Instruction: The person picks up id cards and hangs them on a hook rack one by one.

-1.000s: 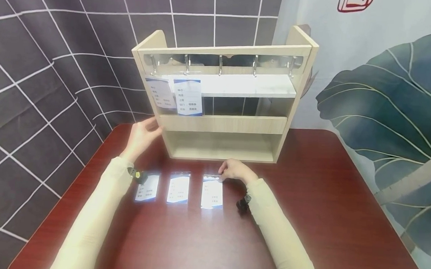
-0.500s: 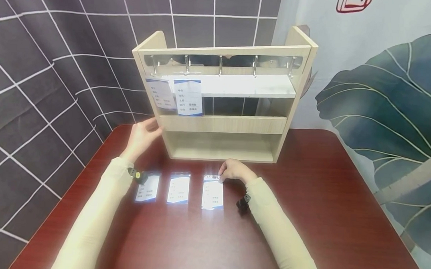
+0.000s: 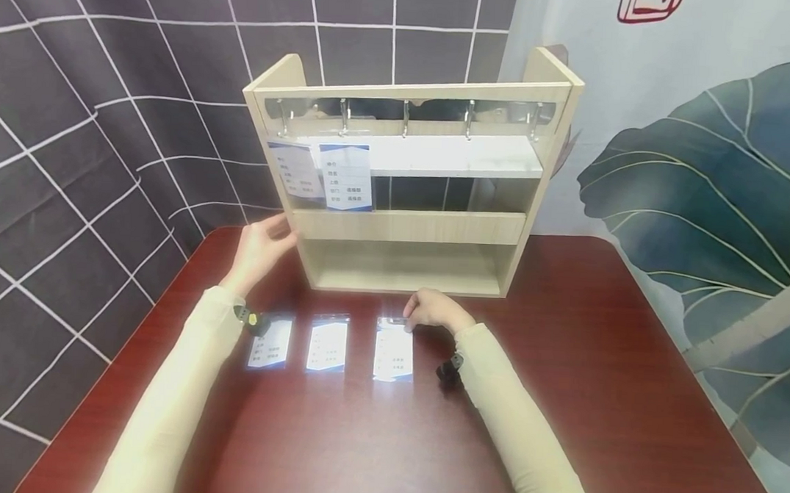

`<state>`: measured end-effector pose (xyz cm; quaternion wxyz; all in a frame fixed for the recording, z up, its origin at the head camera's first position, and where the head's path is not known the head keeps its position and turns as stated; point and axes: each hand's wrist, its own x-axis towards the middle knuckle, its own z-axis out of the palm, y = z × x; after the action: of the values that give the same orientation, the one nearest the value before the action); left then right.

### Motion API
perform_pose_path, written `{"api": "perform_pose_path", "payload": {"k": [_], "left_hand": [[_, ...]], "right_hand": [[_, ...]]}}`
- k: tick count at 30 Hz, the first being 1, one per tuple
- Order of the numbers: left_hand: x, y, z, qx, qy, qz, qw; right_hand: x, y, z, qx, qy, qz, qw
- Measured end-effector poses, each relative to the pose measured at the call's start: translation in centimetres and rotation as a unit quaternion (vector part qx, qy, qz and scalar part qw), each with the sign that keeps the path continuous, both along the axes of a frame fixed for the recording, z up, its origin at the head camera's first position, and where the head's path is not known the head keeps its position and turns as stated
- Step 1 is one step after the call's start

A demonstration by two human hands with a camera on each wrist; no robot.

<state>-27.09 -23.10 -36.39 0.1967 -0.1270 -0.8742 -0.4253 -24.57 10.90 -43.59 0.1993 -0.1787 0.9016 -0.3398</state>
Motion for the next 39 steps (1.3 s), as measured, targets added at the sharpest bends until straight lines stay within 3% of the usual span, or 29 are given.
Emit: {"api": "perform_pose_path", "payload": {"k": [7,17,27,39], "left_hand": [[-0.3,0.0,0.2,-0.002,0.004,-0.003,1.0000],[-0.3,0.0,0.2,-0.001,0.001,-0.001,1.0000],[-0.4,0.0,0.0,0.003,0.006,-0.004,1.0000],[-0.1,-0.1,-0.1,0.009,-0.006,-0.003,0.9999]], "right_hand": [[-0.2,1.4,0.2,-0.070,-0.049,-0.012,0.996],[-0.6,2.9,1.0,-0.136,-0.062,-0.028,0.988],[-0.3,3.7,2.1,-0.159,-0.055,-0.048,0.985],[0.3,4.1,2.9,-0.214,-0.064,-0.055,0.973]]}}
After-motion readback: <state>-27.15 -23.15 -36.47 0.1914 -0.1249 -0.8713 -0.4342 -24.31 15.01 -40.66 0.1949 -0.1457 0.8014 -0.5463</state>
